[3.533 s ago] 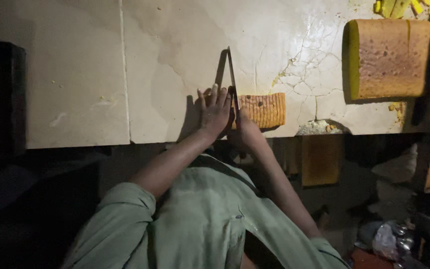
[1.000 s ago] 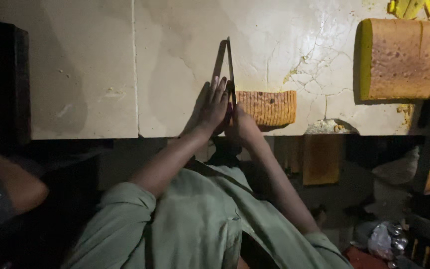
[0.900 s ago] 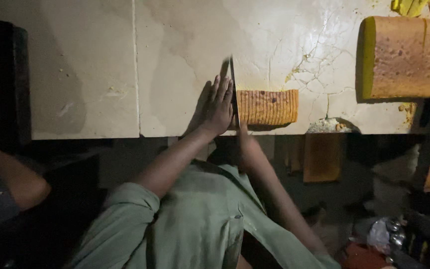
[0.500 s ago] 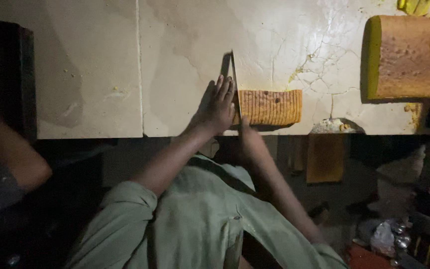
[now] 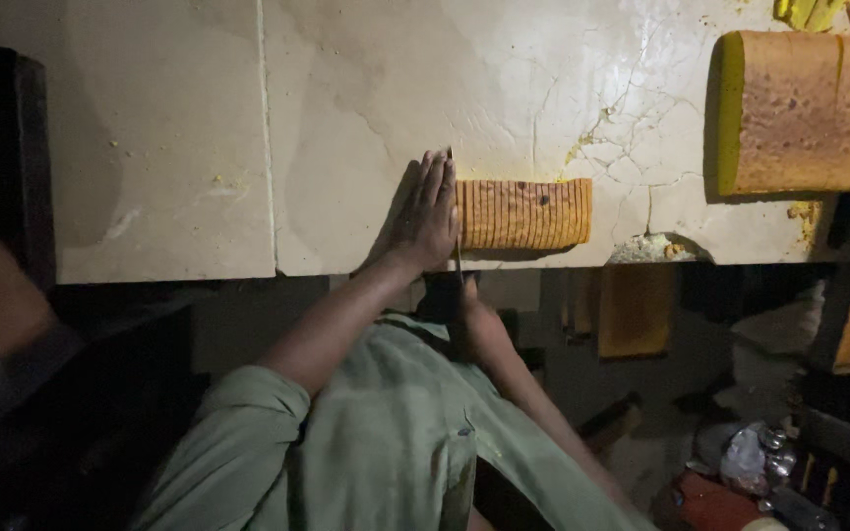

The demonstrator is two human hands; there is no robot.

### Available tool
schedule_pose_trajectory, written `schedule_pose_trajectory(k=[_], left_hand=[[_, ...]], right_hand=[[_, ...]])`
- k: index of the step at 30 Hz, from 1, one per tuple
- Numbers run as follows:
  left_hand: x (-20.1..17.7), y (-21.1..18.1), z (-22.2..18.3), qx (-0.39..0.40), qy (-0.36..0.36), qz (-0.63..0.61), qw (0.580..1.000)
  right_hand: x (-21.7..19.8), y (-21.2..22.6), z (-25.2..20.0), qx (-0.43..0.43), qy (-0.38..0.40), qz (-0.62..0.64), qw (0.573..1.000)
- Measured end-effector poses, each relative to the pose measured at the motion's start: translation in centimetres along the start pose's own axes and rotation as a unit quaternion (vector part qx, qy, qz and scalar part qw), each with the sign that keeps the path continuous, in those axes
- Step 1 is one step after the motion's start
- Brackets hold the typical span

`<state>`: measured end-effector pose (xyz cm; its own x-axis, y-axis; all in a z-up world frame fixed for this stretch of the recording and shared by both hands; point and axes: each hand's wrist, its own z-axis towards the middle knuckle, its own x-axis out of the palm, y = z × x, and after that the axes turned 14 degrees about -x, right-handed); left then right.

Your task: The person places a large yellow block on a table, flips it, and uses a long knife to slice it into thin strips. The person repeats this process with additional blocks, cutting them into uniform strips and arranging them on the table.

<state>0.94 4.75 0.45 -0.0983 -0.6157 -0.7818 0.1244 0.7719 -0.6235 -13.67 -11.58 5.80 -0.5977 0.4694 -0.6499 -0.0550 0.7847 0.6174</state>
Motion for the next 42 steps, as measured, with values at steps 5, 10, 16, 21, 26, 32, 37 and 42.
schedule_pose_trajectory(k=[5,10,16,21,26,32,37,42], left_hand=[[1.7,2.4,0.4,0.017,0.021,0.051,0.998],[1.8,2.0,-1.2,-0.045,-0.052,0.129,0.989],[0.4,0.8,-1.2,-0.058,-0.011,0.087,0.994],[3.0,2.8,-1.4,-0.042,-0.036,0.099,0.994],[5.3,4.8,0.1,-0.010,-0.055,0.117,0.992],[3.0,3.5,-1.6,-0.055,-0.009,0.113,0.992],[1.2,2.0,-2.0,-0.051,-0.034,0.090,0.994],[1.0,3.2,-0.7,-0.058,0.040,0.105,0.992]], right_hand=[[-2.1,-1.4,8.6,0.192,-0.152,0.524,0.816],[-5.3,3.9,6.1,0.007,-0.044,0.031,0.999],[0.2,0.5,-3.4,-0.042,0.029,0.008,0.999],[1.1,-2.8,4.0,-0.050,-0.026,-0.017,0.998],[-3.8,0.1,9.6,-0.075,-0.065,-0.009,0.995],[0.2,-0.3,-1.1,-0.014,0.044,-0.010,0.999],[4.1,-1.9,-1.7,0.160,0.021,0.208,0.965],[-0.9,1.5,6.2,-0.112,-0.085,0.011,0.990]])
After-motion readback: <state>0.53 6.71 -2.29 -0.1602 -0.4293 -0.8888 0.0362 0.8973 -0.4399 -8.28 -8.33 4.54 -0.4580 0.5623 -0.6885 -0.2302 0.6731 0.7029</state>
